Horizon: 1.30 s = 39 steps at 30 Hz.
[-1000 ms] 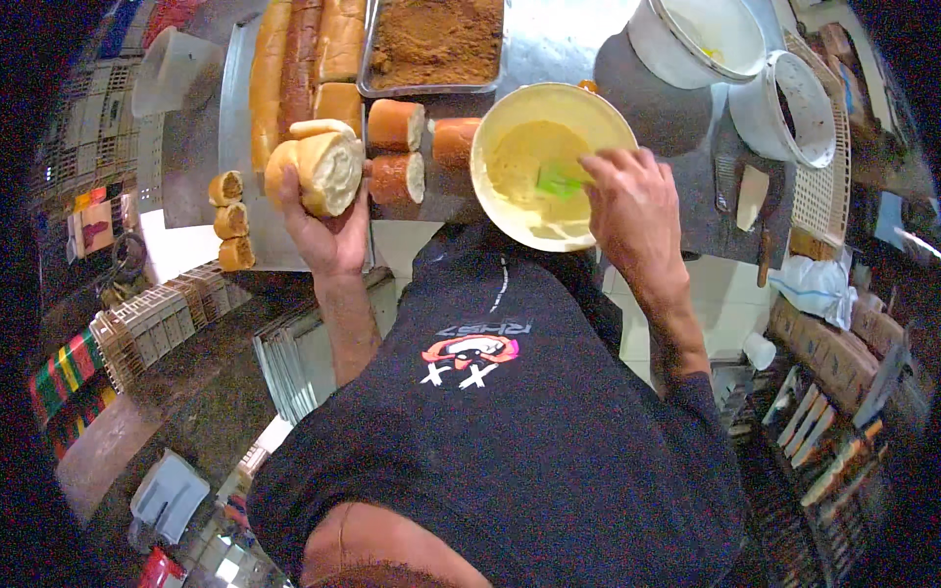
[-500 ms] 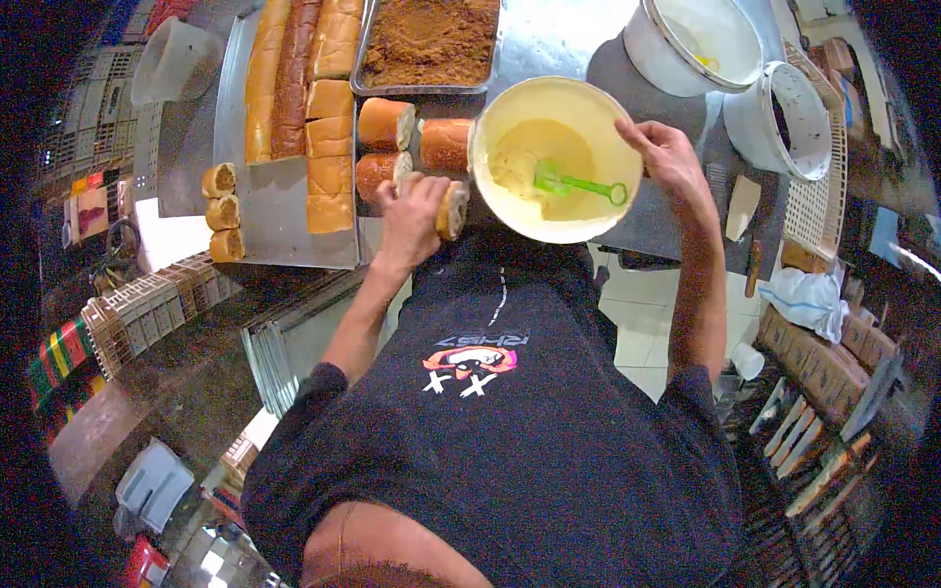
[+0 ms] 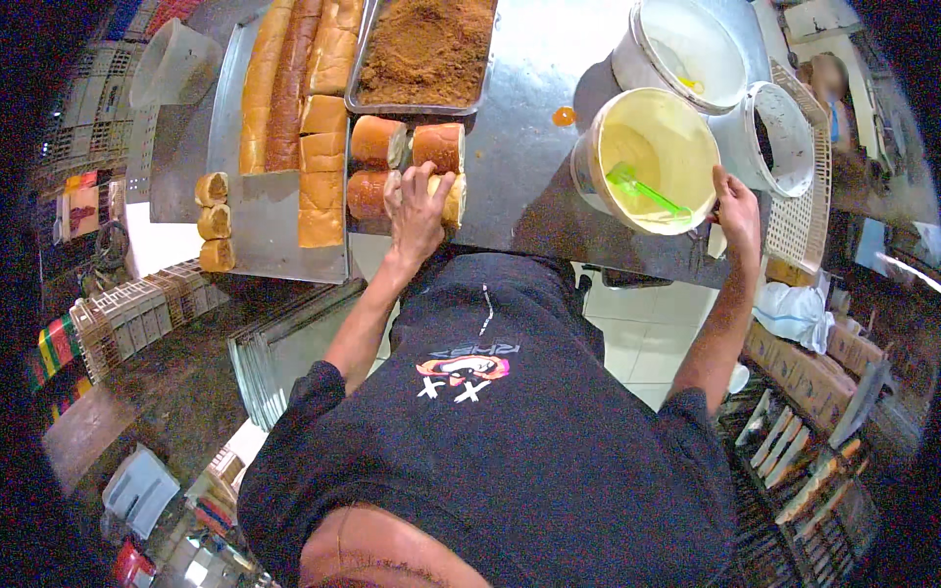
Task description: Spread butter or cream onto bread rolls and dip them in crumbs.
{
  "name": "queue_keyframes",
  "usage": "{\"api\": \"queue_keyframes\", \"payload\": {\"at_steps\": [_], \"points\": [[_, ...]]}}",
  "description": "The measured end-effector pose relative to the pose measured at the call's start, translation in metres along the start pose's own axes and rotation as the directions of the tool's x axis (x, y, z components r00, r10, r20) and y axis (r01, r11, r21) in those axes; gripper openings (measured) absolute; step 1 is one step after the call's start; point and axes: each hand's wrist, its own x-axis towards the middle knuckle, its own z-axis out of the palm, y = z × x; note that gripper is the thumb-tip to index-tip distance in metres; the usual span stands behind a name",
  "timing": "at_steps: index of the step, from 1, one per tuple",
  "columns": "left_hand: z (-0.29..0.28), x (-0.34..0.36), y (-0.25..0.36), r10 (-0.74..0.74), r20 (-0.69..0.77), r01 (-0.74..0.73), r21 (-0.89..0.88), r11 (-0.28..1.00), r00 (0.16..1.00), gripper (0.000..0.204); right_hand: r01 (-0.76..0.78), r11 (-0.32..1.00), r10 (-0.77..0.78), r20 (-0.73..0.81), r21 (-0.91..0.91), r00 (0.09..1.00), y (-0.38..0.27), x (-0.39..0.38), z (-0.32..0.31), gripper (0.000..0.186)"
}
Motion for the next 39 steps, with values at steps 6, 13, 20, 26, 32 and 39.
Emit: {"api": "queue_keyframes", "payload": {"at_steps": [6, 13, 20, 26, 32, 39], "points": [[-0.021, -0.019, -0.006, -0.051, -0.032, 0.05, -0.028, 0.998, 0.998, 0.084, 0.575, 0.817, -0.548, -0.374, -0.047, 0.748, -0.135, -0.11, 0.1, 0.04], [-0.078, -0.05, -0.034, -0.3, -0.062, 0.284, -0.184, 0.941, 0.952, 0.08, 0.896, 0.172, -0.767, 0.515, -0.41, 0.383, -0.122, -0.125, 0.329, 0.076], [-0.097, -0.097, -0.056, -0.641, -0.219, 0.57, -0.309, 0.761, 0.736, 0.065, 0.862, 0.464, -0.768, 0.393, -0.202, 0.506, -0.139, -0.132, 0.31, 0.061], [-0.099, -0.114, -0.071, -0.781, -0.223, 0.681, -0.39, 0.62, 0.584, 0.061, 0.836, 0.487, -0.799, -0.26, 0.252, 0.543, -0.269, -0.024, 0.3, 0.088], [-0.11, -0.101, -0.087, -0.786, -0.241, 0.68, -0.399, 0.615, 0.57, 0.06, 0.795, 0.549, -0.688, -0.4, 0.258, 0.606, -0.323, 0.116, 0.362, 0.098], [-0.111, -0.107, -0.108, -0.845, -0.247, 0.763, -0.364, 0.534, 0.474, 0.058, 0.674, 0.733, -0.671, -0.256, -0.09, 0.696, -0.306, 0.154, 0.394, 0.091]]}}
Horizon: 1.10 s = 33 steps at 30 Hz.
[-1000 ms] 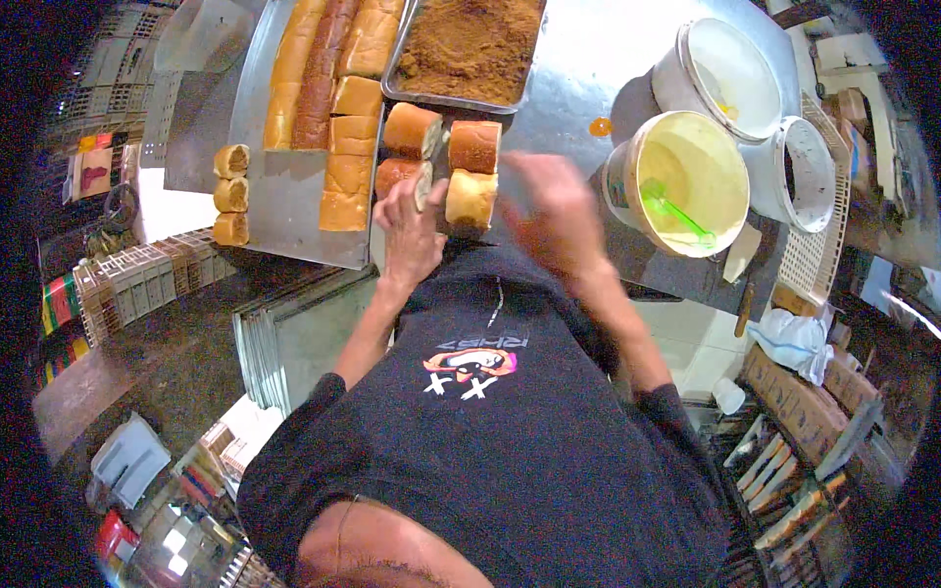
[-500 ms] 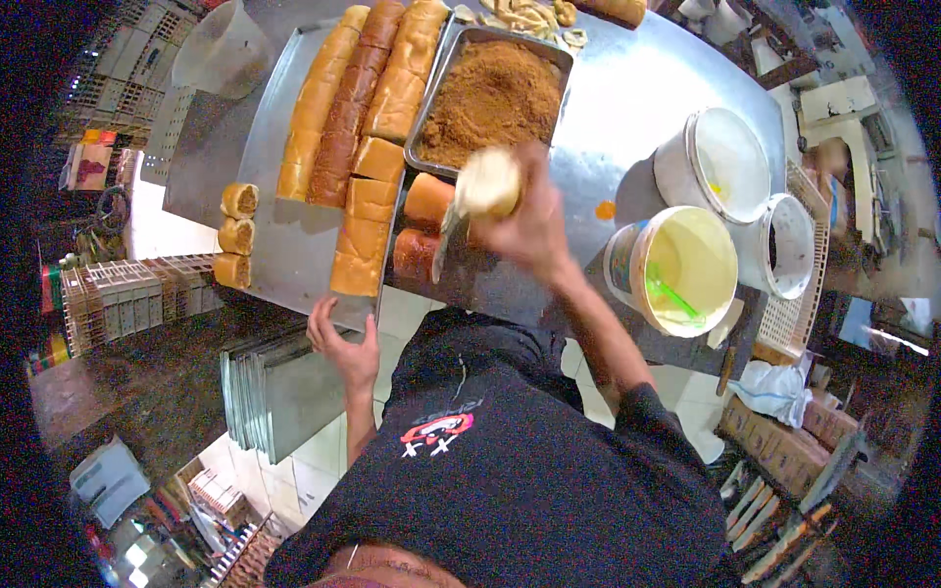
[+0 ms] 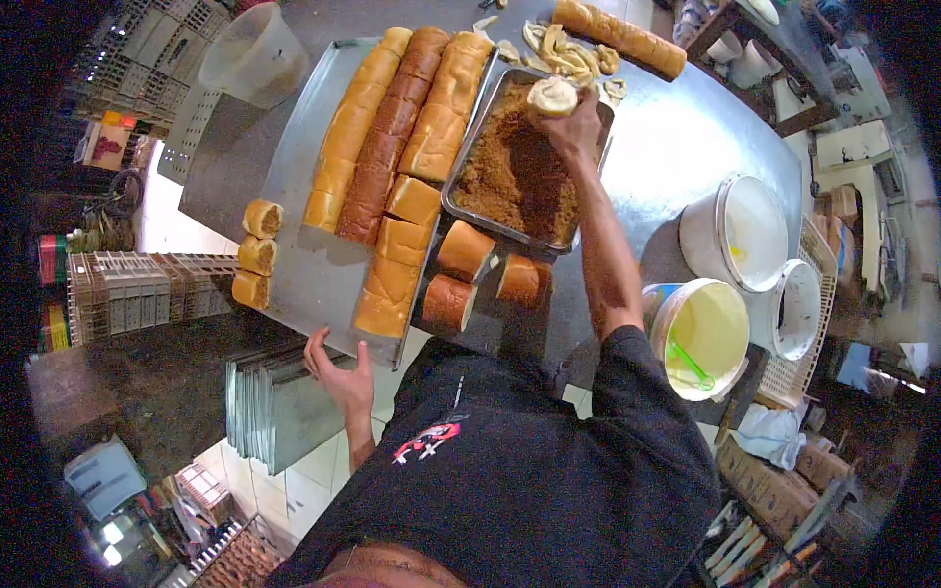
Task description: Spread butter or cream onto bread rolls and dip them in crumbs.
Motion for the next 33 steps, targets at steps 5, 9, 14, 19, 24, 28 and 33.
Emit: {"api": "queue_keyframes", "payload": {"at_steps": [5, 9, 14, 19, 24, 28, 33], "points": [[0.011, 0.018, -0.002, -0.068, 0.031, 0.07, -0.036, 0.997, 0.997, 0.059, 0.293, 0.938, -0.227, 0.312, -0.186, 0.922, -0.06, 0.037, -0.037, 0.083], [0.02, 0.042, 0.004, -0.01, 0.068, 0.015, -0.078, 0.997, 0.998, 0.061, 0.413, 0.814, -0.133, 0.561, -0.408, 0.817, -0.06, 0.052, -0.025, 0.087], [0.021, 0.052, -0.001, 0.014, 0.04, -0.01, -0.094, 0.996, 0.999, 0.059, -0.375, 0.913, 0.211, 0.602, 0.161, 0.77, 0.025, 0.079, 0.002, 0.07], [0.01, 0.034, -0.027, -0.076, 0.028, 0.078, -0.066, 0.995, 0.997, 0.058, 0.499, 0.865, -0.49, 0.121, -0.06, 0.863, -0.096, 0.056, -0.058, 0.035], [0.004, 0.037, -0.025, -0.049, 0.021, 0.051, -0.129, 0.99, 0.999, 0.059, 0.399, 0.906, -0.265, 0.547, -0.141, 0.794, 0.019, 0.071, 0.013, 0.054], [-0.002, 0.024, -0.045, -0.131, -0.047, 0.122, -0.159, 0.98, 0.99, 0.059, 0.385, 0.891, -0.148, 0.648, -0.241, 0.747, -0.039, 0.082, 0.009, 0.054], [0.002, 0.009, -0.075, -0.274, -0.054, 0.254, -0.241, 0.937, 0.96, 0.058, 0.401, 0.823, -0.566, 0.521, 0.402, 0.639, -0.2, 0.036, 0.059, 0.065]]}}
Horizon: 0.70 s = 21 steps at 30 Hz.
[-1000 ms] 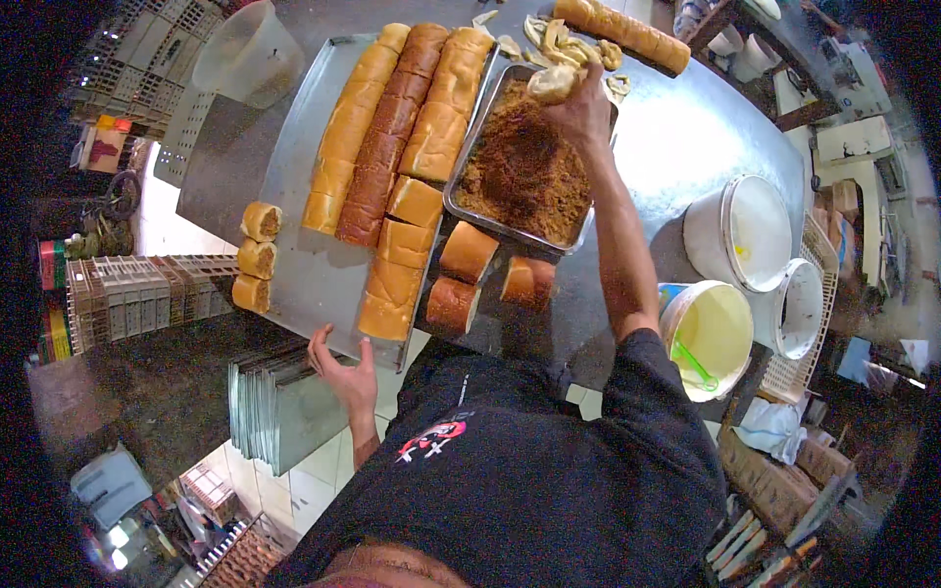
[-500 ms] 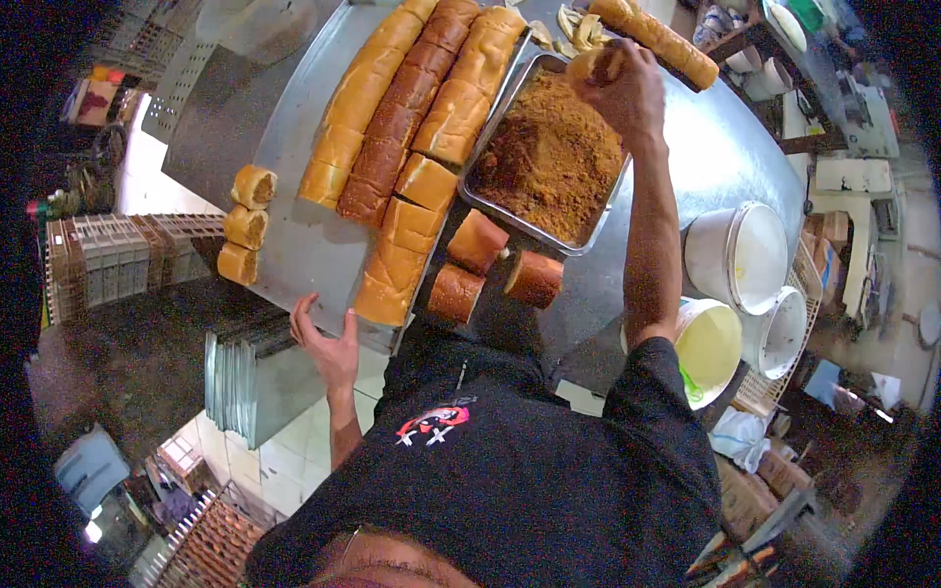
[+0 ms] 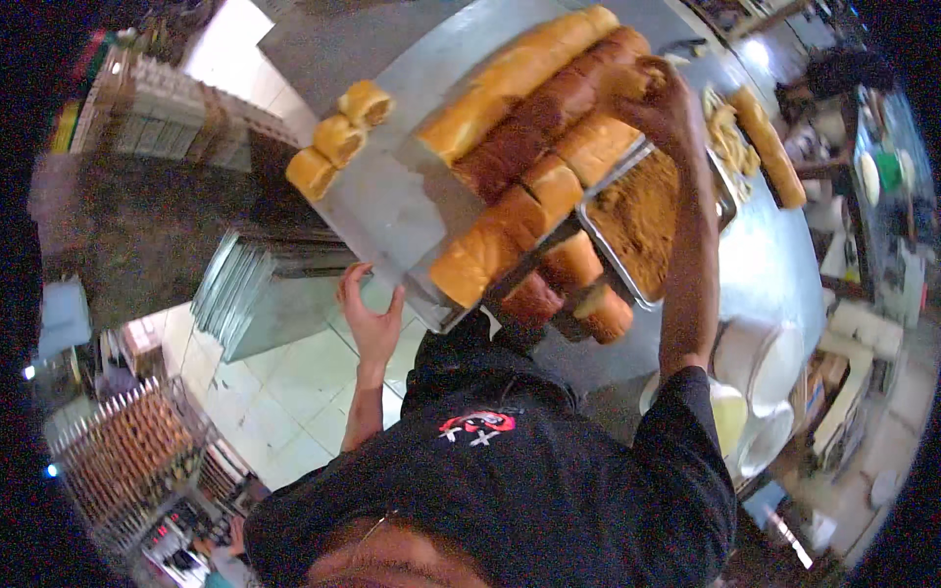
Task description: Spread butter or cream onto bread rolls and dip them in crumbs.
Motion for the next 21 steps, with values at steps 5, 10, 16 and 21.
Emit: {"api": "queue_keyframes", "payload": {"at_steps": [5, 10, 16, 21], "points": [[-0.026, 0.006, -0.002, -0.012, -0.115, 0.016, 0.03, 0.999, 0.993, 0.059, -0.037, 0.992, 0.025, 0.094, 0.121, 0.995, -0.102, 0.085, 0.195, 0.068], [-0.055, -0.013, -0.019, -0.114, -0.241, 0.139, 0.091, 0.986, 0.964, 0.059, -0.148, 0.989, 0.145, -0.158, -0.009, 0.977, -0.119, 0.079, 0.345, 0.073], [-0.056, -0.018, -0.038, -0.149, -0.272, 0.177, 0.082, 0.981, 0.951, 0.054, -0.362, 0.828, 0.339, 0.13, 0.428, 0.932, -0.113, 0.061, 0.317, 0.075], [-0.044, -0.001, -0.028, -0.035, -0.199, 0.032, -0.02, 0.999, 0.979, 0.052, -0.106, 0.975, 0.079, 0.144, 0.196, 0.986, -0.102, -0.033, 0.127, 0.048]]}}
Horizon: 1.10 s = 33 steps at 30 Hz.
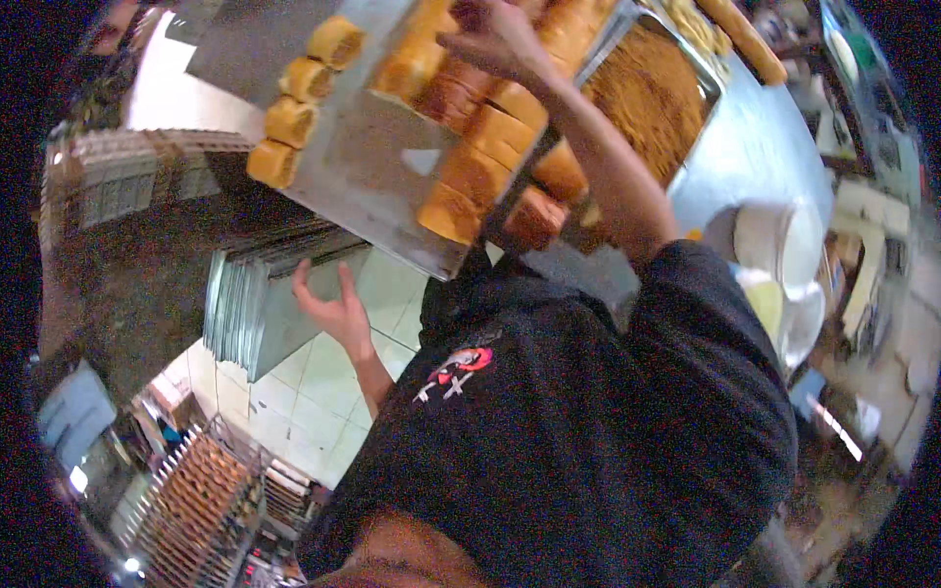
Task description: Spread butter or cream onto bread rolls and dip them in crumbs.
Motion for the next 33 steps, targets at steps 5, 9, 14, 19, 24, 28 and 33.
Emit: {"api": "queue_keyframes", "payload": {"at_steps": [5, 9, 14, 19, 24, 28, 33], "points": [[0.034, 0.01, 0.033, 0.093, 0.171, -0.085, -0.05, 0.995, 0.981, 0.049, -0.232, 0.808, 0.384, 0.186, -0.541, 0.904, -0.02, -0.199, -0.032, 0.066], [0.058, 0.011, 0.069, 0.235, 0.248, -0.216, -0.103, 0.971, 0.94, 0.048, -0.08, 0.672, 0.227, 0.102, -0.736, 0.969, 0.009, -0.277, 0.035, 0.081], [0.065, -0.003, 0.095, 0.288, 0.28, -0.26, -0.132, 0.956, 0.916, 0.048, -0.245, 0.909, 0.25, -0.029, -0.338, 0.968, -0.005, -0.266, -0.004, 0.073], [0.07, -0.011, 0.101, 0.238, 0.291, -0.229, -0.064, 0.971, 0.927, 0.045, 0.063, 0.998, -0.065, -0.583, -0.024, 0.81, 0.028, -0.181, -0.12, 0.083], [0.073, -0.007, 0.109, 0.214, 0.271, -0.215, -0.029, 0.976, 0.939, 0.045, -0.244, 0.969, 0.1, -0.833, -0.043, 0.543, 0.192, -0.139, -0.183, 0.092], [0.069, -0.002, 0.103, 0.206, 0.249, -0.211, -0.006, 0.977, 0.946, 0.046, -0.539, 0.815, 0.198, -0.772, -0.212, 0.604, 0.22, -0.138, -0.178, 0.1], [0.068, 0.005, 0.107, 0.208, 0.255, -0.216, 0.006, 0.976, 0.944, 0.047, -0.536, 0.756, 0.252, -0.589, -0.376, 0.768, 0.167, -0.118, -0.21, 0.103]]}}
